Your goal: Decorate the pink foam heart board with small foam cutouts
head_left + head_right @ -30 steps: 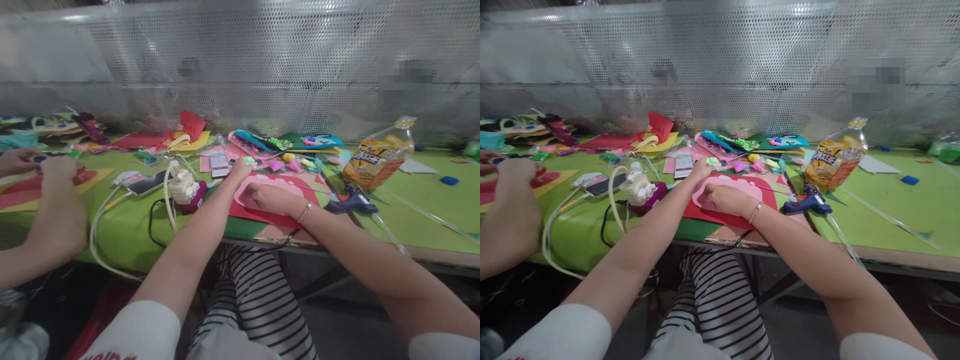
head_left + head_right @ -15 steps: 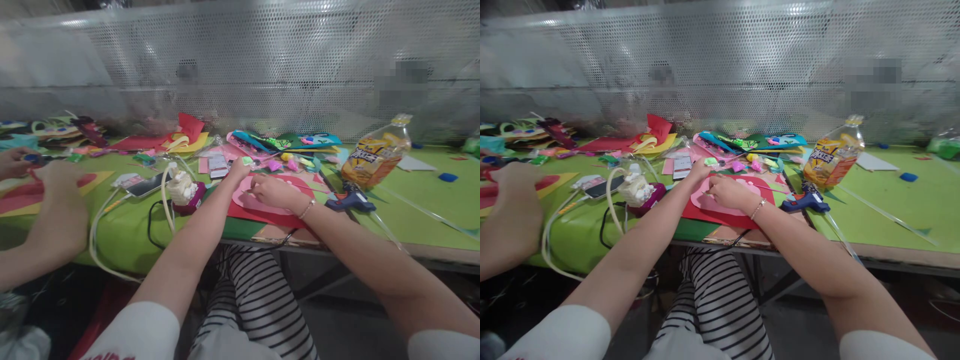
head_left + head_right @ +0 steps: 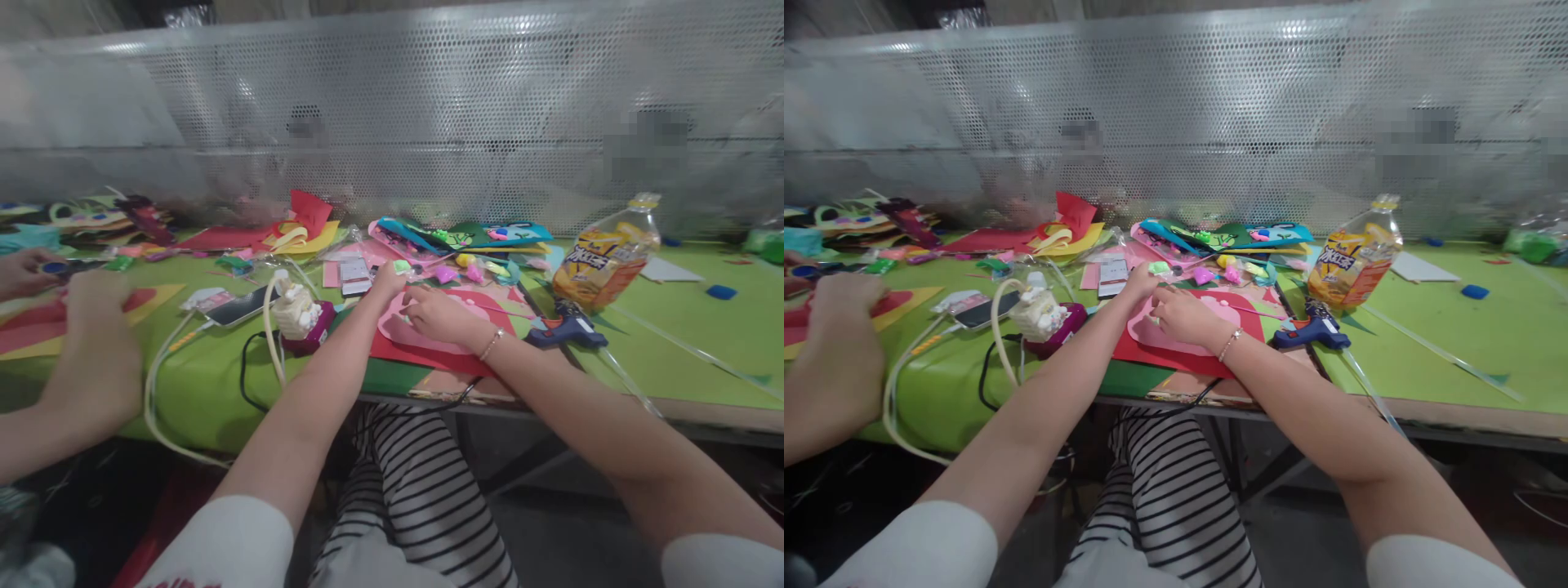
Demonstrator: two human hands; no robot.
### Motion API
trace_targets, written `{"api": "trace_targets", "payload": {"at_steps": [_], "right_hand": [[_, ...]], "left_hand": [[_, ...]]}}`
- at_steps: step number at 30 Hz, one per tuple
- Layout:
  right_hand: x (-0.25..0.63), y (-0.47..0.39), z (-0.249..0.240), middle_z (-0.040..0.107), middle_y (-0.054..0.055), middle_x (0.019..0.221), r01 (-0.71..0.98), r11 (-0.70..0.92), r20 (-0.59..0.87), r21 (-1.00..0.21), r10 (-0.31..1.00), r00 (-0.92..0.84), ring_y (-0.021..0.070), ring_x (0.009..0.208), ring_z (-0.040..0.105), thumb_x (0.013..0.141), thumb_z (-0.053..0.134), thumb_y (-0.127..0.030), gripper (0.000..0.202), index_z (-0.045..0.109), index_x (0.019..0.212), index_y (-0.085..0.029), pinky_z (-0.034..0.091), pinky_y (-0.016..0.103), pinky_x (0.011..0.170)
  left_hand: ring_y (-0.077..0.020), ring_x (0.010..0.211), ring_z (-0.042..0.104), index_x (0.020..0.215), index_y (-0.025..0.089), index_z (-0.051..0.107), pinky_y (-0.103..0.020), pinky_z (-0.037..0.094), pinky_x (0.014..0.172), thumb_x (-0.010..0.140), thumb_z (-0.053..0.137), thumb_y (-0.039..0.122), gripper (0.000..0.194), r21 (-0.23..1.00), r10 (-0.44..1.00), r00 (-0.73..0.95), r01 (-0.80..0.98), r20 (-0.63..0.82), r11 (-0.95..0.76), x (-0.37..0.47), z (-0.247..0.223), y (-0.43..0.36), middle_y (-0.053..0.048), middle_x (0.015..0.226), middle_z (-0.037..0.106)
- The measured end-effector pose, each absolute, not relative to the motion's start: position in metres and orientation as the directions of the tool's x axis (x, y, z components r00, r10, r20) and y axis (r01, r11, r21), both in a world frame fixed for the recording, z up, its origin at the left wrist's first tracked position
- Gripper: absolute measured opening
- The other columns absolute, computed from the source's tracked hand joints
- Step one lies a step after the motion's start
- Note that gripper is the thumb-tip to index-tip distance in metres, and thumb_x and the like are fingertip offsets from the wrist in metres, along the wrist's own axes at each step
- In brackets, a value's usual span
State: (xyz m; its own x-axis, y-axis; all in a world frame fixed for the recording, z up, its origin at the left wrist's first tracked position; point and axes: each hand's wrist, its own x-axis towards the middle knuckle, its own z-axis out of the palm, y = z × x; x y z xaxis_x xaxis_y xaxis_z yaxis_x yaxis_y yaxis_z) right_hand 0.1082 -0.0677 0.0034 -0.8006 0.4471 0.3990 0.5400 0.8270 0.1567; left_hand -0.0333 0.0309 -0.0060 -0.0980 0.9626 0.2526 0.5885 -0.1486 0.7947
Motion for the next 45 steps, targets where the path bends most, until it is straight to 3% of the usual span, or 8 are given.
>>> {"api": "trace_targets", "payload": {"at_steps": [4, 12, 18, 26, 29, 38, 43, 45], "right_hand": [[0.105, -0.071, 0.000, 0.058, 0.014, 0.112, 0.543, 0.823, 0.376, 0.167, 0.457, -0.806, 0.0223, 0.103, 0.051, 0.089, 0.040, -0.023, 0.030, 0.063, 0.106, -0.013, 0.036, 0.039, 0.092], [0.105, -0.076, -0.004, 0.056, 0.013, 0.124, 0.510, 0.828, 0.347, 0.233, 0.419, -0.839, 0.0247, 0.116, 0.046, 0.092, 0.033, -0.028, 0.036, 0.059, 0.114, -0.015, 0.023, 0.048, 0.102], [0.106, -0.082, 0.000, 0.050, 0.013, 0.132, 0.649, 0.735, 0.412, 0.196, 0.539, -0.734, 0.0262, 0.119, 0.044, 0.093, 0.031, -0.029, 0.040, 0.051, 0.126, -0.017, 0.008, 0.056, 0.106], [0.111, -0.085, 0.009, 0.048, 0.008, 0.135, 0.627, 0.749, 0.306, 0.215, 0.558, -0.771, 0.0279, 0.121, 0.041, 0.091, 0.036, -0.032, 0.037, 0.064, 0.113, -0.025, 0.004, 0.058, 0.105], [0.112, -0.084, 0.010, 0.049, 0.007, 0.133, 0.606, 0.768, 0.269, 0.207, 0.551, -0.790, 0.0287, 0.121, 0.040, 0.089, 0.038, -0.038, 0.036, 0.069, 0.102, -0.025, 0.005, 0.058, 0.105], [0.113, -0.079, 0.011, 0.049, 0.005, 0.131, 0.657, 0.740, 0.293, 0.147, 0.602, -0.743, 0.0277, 0.119, 0.042, 0.090, 0.038, -0.035, 0.034, 0.066, 0.108, -0.030, 0.018, 0.053, 0.105], [0.144, -0.038, 0.034, 0.054, 0.007, 0.124, 0.873, 0.488, 0.444, 0.018, 0.778, -0.444, 0.0253, 0.113, 0.047, 0.090, 0.034, -0.027, 0.036, 0.062, 0.113, -0.027, 0.029, 0.044, 0.101], [0.167, -0.009, 0.042, 0.057, 0.013, 0.118, 0.927, 0.374, 0.367, 0.006, 0.862, -0.351, 0.0259, 0.111, 0.049, 0.088, 0.039, -0.025, 0.034, 0.062, 0.111, -0.019, 0.035, 0.039, 0.096]], "left_hand": [[-0.0274, 0.103, 0.057, 0.095, 0.013, 0.059, -0.033, 0.042, 0.086, 0.069, 0.056, 0.015, 0.026, 0.695, 0.952, -0.074, 0.701, 0.297, -0.162, -0.035, -0.009, 0.032, -0.017, 0.106, 0.063], [-0.0194, 0.089, 0.061, 0.094, 0.017, 0.064, -0.026, 0.043, 0.080, 0.078, 0.044, 0.016, 0.026, 0.804, 0.954, -0.089, 0.563, 0.288, -0.190, -0.040, -0.012, 0.035, -0.006, 0.088, 0.067], [-0.0182, 0.082, 0.059, 0.088, 0.012, 0.063, -0.026, 0.043, 0.075, 0.083, 0.036, 0.021, 0.029, 0.811, 0.949, -0.143, 0.564, 0.281, -0.155, -0.037, -0.008, 0.029, -0.007, 0.083, 0.066], [-0.0214, 0.089, 0.058, 0.085, 0.014, 0.062, -0.030, 0.042, 0.080, 0.084, 0.034, 0.029, 0.032, 0.803, 0.944, -0.140, 0.571, 0.299, -0.170, -0.041, -0.015, 0.035, -0.009, 0.088, 0.066], [-0.0221, 0.089, 0.058, 0.085, 0.015, 0.061, -0.032, 0.043, 0.080, 0.085, 0.033, 0.032, 0.033, 0.790, 0.936, -0.160, 0.590, 0.314, -0.165, -0.040, -0.020, 0.040, -0.010, 0.088, 0.065], [-0.0242, 0.094, 0.057, 0.080, 0.016, 0.058, -0.038, 0.043, 0.084, 0.084, 0.032, 0.030, 0.029, 0.743, 0.916, -0.162, 0.643, 0.367, -0.184, -0.040, -0.029, 0.049, -0.011, 0.085, 0.063], [-0.0244, 0.108, 0.050, 0.093, 0.014, 0.055, -0.039, 0.040, 0.093, 0.083, 0.038, 0.023, 0.022, 0.697, 0.877, -0.218, 0.697, 0.429, -0.168, -0.039, -0.034, 0.055, -0.014, 0.106, 0.055], [-0.0234, 0.110, 0.048, 0.103, 0.012, 0.052, -0.038, 0.039, 0.095, 0.082, 0.039, 0.020, 0.026, 0.660, 0.866, -0.206, 0.730, 0.457, -0.175, -0.039, -0.037, 0.057, -0.016, 0.113, 0.049]]}}
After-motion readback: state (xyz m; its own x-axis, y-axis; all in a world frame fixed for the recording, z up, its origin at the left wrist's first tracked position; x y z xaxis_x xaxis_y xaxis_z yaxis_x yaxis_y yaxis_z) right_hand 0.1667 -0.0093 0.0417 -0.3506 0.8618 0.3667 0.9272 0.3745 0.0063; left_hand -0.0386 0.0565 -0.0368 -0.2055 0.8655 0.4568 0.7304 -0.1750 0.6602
